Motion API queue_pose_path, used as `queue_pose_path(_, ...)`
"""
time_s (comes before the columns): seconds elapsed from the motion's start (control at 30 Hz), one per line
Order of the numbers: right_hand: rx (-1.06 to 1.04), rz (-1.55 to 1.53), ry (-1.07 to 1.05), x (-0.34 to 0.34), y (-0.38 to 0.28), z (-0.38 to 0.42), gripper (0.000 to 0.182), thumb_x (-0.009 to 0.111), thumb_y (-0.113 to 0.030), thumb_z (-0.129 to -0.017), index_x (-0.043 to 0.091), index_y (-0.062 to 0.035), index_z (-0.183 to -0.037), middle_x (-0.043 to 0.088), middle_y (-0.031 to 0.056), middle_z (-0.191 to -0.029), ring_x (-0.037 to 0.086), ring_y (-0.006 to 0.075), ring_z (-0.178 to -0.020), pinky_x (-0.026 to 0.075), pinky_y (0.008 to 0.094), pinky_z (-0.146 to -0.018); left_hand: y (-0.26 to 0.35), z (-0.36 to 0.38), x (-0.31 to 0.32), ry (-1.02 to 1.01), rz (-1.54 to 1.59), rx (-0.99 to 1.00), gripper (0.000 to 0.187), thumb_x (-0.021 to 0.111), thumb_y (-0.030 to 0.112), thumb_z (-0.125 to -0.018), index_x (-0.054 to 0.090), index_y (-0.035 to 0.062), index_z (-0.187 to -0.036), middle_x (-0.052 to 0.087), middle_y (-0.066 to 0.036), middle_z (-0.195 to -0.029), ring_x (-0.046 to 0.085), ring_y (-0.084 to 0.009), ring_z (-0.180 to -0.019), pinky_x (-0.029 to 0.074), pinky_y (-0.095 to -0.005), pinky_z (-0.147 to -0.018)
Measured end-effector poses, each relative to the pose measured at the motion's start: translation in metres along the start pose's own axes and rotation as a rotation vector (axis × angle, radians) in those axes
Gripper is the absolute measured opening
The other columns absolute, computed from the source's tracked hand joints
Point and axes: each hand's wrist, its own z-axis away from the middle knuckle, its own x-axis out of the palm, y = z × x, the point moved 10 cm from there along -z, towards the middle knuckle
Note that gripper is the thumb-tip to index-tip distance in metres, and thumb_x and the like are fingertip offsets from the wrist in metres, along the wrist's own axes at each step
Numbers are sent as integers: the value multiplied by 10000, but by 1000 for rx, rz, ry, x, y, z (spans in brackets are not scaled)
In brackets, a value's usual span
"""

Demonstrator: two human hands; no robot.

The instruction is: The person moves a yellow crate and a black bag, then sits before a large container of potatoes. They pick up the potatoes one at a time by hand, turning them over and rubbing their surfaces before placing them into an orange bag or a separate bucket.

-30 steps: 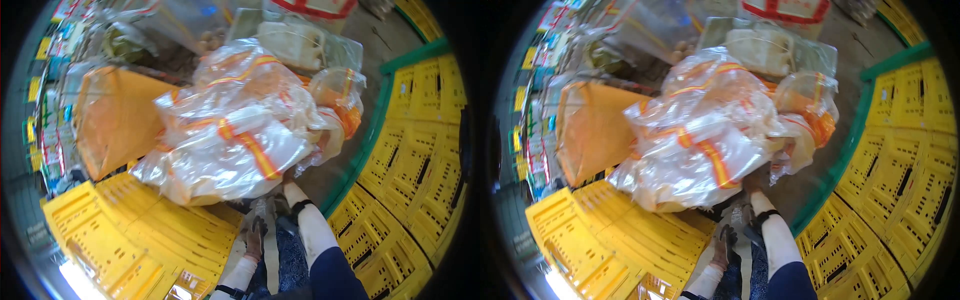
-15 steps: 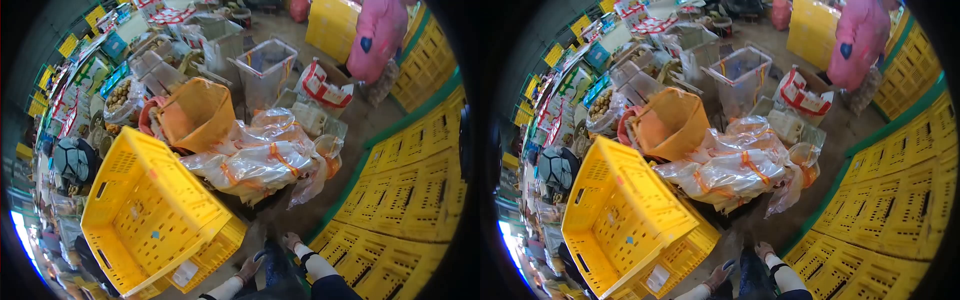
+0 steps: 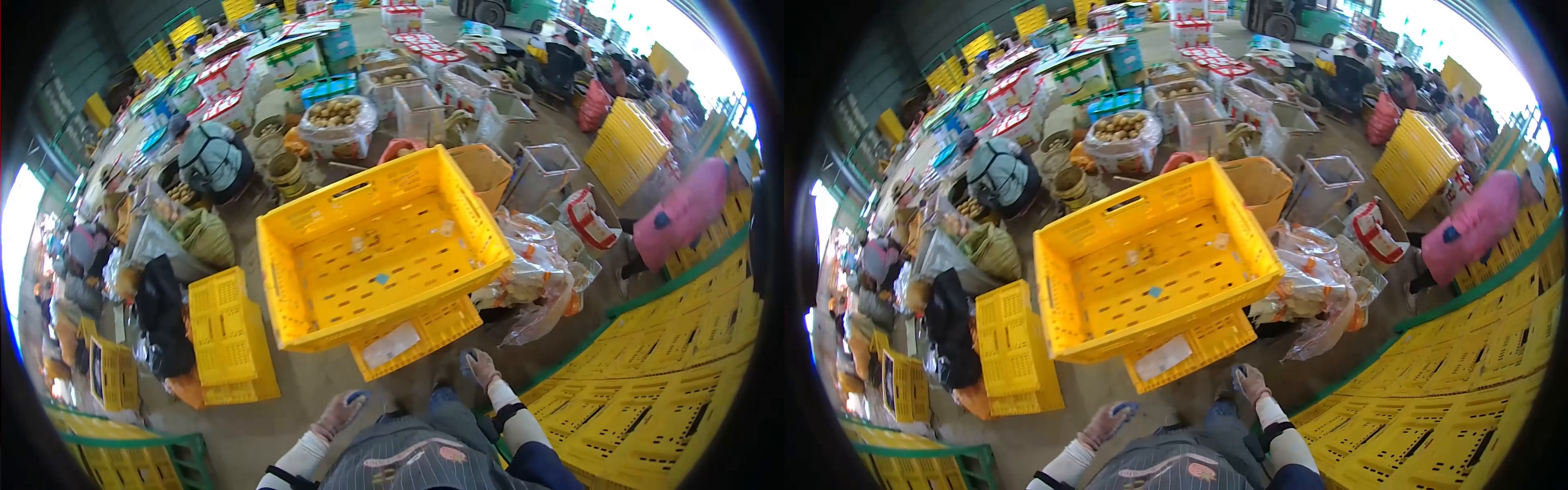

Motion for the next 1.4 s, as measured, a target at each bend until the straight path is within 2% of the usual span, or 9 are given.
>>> queue_pose_path(0.13,99,-540,-15,56,56,-34,329,569,-284,-941,630,-8,-1109,686,121,-1002,666,266,-871,540,376,-791,26,47,-114,440,177,115,212,592,75,-923,648,-38,-1094,695,-115,-1011,641,-150,-932,514,-266,-827)
queue_pose_path(0.17,71,-600,-135,-13,-83,4,330,591,-322,-949,616,-37,-1114,657,46,-929,644,195,-769,556,359,-694,12,42,-143,554,315,155,205,625,91,-903,663,-26,-1066,705,-95,-973,641,-139,-894,510,-267,-810)
queue_pose_path(0.3,247,-1125,-149,24,-92,-37,521,614,-487,-909,522,-87,-1230,586,93,-1068,607,243,-827,562,450,-752,43,34,-229,885,145,243,263,602,82,-931,598,-39,-1165,657,-79,-1111,628,-145,-975,501,-254,-860)
queue_pose_path(0.47,394,-1215,-139,36,-168,-50,663,638,-522,-875,380,-123,-1337,393,191,-1306,557,303,-956,559,497,-774,57,-40,-237,554,536,66,329,632,208,-932,614,1,-1187,659,-22,-1083,616,-110,-949,499,-247,-811)
queue_pose_path(0.73,304,-1374,-63,56,-196,-77,447,577,-338,-923,509,-55,-1263,626,100,-1192,622,265,-1072,551,415,-835,26,-140,-239,257,662,57,386,662,232,-917,597,-13,-1207,664,-45,-1073,627,-133,-909,512,-267,-800)
queue_pose_path(0.97,77,-1150,540,17,-167,-54,356,651,-169,-824,547,-94,-1156,594,86,-922,620,245,-899,545,379,-773,34,-167,-255,8,462,56,410,674,63,-798,589,-8,-1193,692,-79,-1023,644,-167,-881,514,-299,-793)
queue_pose_path(1.27,153,-1092,596,73,-352,-21,286,662,-109,-861,592,0,-1116,652,73,-1023,635,180,-812,517,285,-706,-8,-145,-414,-57,533,-38,328,723,52,-813,603,-46,-1103,687,-58,-878,595,-111,-657,479,-230,-565)
queue_pose_path(1.33,-391,181,517,80,-502,-29,281,682,-115,-862,599,2,-1103,651,73,-1046,635,164,-875,518,285,-718,-29,-150,-467,71,463,-6,289,723,105,-835,601,-41,-1052,683,-49,-852,575,-99,-618,465,-225,-536)
queue_pose_path(1.4,243,-1250,476,150,-450,-75,314,702,-153,-861,604,-11,-1123,649,77,-1081,631,166,-943,515,285,-728,-35,-149,-510,85,726,42,262,700,126,-864,586,-43,-1028,689,-104,-946,661,-147,-784,539,-257,-631)
